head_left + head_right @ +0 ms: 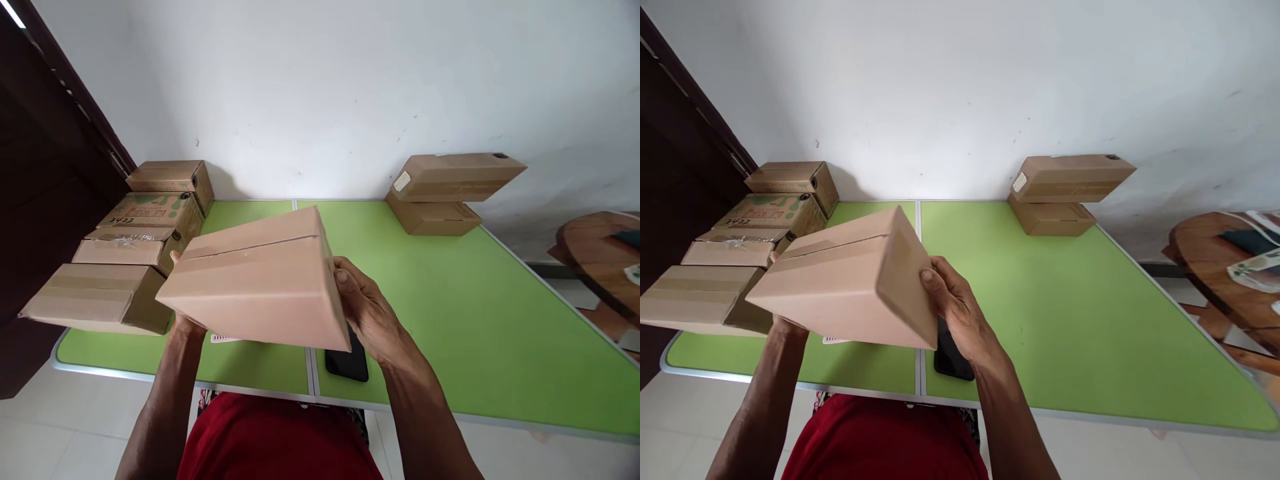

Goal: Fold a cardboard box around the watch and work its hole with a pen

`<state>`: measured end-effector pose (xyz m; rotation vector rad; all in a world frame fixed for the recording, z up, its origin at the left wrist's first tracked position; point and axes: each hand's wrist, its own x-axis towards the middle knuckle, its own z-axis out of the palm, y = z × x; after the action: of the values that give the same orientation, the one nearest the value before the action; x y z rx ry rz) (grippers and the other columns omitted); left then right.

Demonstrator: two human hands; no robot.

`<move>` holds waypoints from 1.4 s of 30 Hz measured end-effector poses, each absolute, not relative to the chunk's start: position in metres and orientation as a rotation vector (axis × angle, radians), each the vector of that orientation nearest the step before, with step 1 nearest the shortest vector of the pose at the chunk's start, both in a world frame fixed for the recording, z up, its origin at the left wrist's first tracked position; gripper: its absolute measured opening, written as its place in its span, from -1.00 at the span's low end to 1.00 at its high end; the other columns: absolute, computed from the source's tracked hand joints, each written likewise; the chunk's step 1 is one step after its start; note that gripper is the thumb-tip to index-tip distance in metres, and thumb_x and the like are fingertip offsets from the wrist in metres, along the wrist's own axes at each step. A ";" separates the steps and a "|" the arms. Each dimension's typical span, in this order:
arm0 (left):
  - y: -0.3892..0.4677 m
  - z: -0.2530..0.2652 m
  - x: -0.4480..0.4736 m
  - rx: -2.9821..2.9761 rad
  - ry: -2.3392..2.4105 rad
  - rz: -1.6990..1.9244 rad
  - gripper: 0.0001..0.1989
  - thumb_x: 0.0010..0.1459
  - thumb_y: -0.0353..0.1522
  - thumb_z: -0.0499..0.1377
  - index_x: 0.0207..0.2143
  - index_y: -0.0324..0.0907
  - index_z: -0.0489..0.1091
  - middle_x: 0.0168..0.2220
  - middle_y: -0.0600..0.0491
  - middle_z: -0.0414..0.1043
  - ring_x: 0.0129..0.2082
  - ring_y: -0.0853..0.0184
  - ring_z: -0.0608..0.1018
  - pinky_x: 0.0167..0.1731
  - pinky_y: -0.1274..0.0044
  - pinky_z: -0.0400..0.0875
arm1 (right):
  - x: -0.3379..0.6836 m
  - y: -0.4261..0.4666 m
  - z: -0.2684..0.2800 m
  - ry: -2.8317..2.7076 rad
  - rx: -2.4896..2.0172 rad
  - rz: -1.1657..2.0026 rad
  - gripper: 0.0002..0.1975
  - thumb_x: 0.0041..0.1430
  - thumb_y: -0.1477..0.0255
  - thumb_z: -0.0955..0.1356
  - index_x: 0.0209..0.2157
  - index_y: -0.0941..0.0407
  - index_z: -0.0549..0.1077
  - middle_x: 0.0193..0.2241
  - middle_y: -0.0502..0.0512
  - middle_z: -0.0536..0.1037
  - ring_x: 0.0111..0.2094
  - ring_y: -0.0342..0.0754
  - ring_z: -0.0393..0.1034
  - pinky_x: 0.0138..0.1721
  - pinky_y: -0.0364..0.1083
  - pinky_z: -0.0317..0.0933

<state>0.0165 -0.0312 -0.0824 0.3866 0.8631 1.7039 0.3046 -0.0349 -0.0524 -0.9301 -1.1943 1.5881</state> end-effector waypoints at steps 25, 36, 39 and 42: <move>-0.021 -0.064 0.024 0.535 0.925 1.854 -0.29 -0.13 0.21 0.55 -0.12 -0.11 0.68 -0.05 -0.13 0.78 0.18 -0.23 0.70 0.09 0.23 0.71 | 0.285 -0.003 -0.029 -1.157 -0.793 1.586 -0.45 0.36 -0.15 0.47 0.07 0.01 0.66 -0.09 0.13 0.73 -0.07 0.13 0.63 -0.13 0.04 0.55; -0.033 -0.047 0.018 0.314 0.982 1.785 -0.23 0.23 0.12 0.41 0.37 0.00 0.49 -0.05 -0.06 0.78 -0.04 -0.11 0.81 -0.07 0.21 0.77 | 0.290 -0.016 0.002 -1.240 -0.592 1.489 -0.36 0.44 -0.05 0.45 0.41 -0.07 0.47 -0.14 0.17 0.75 -0.13 0.14 0.69 -0.07 0.11 0.54; -0.035 -0.039 0.017 0.316 0.966 1.716 -0.26 0.24 0.09 0.40 0.38 0.04 0.49 -0.06 -0.07 0.78 -0.06 -0.14 0.81 -0.10 0.16 0.79 | 0.293 -0.018 0.003 -1.256 -0.630 1.413 -0.29 0.40 -0.01 0.51 0.46 -0.12 0.40 -0.11 0.15 0.73 -0.15 0.11 0.69 -0.10 0.08 0.54; -0.037 -0.031 0.019 0.318 0.978 1.696 -0.20 0.22 0.08 0.43 0.42 0.03 0.46 -0.07 -0.09 0.79 -0.07 -0.17 0.81 -0.13 0.14 0.79 | 0.294 -0.021 0.006 -1.301 -0.659 1.359 -0.25 0.40 -0.01 0.51 0.48 -0.08 0.35 -0.21 0.11 0.71 -0.20 0.09 0.68 -0.13 0.07 0.56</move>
<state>0.0189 -0.0371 -0.0313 0.3179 0.9782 1.6956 0.2938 -0.0211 0.0059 -0.6588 -1.3008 1.3592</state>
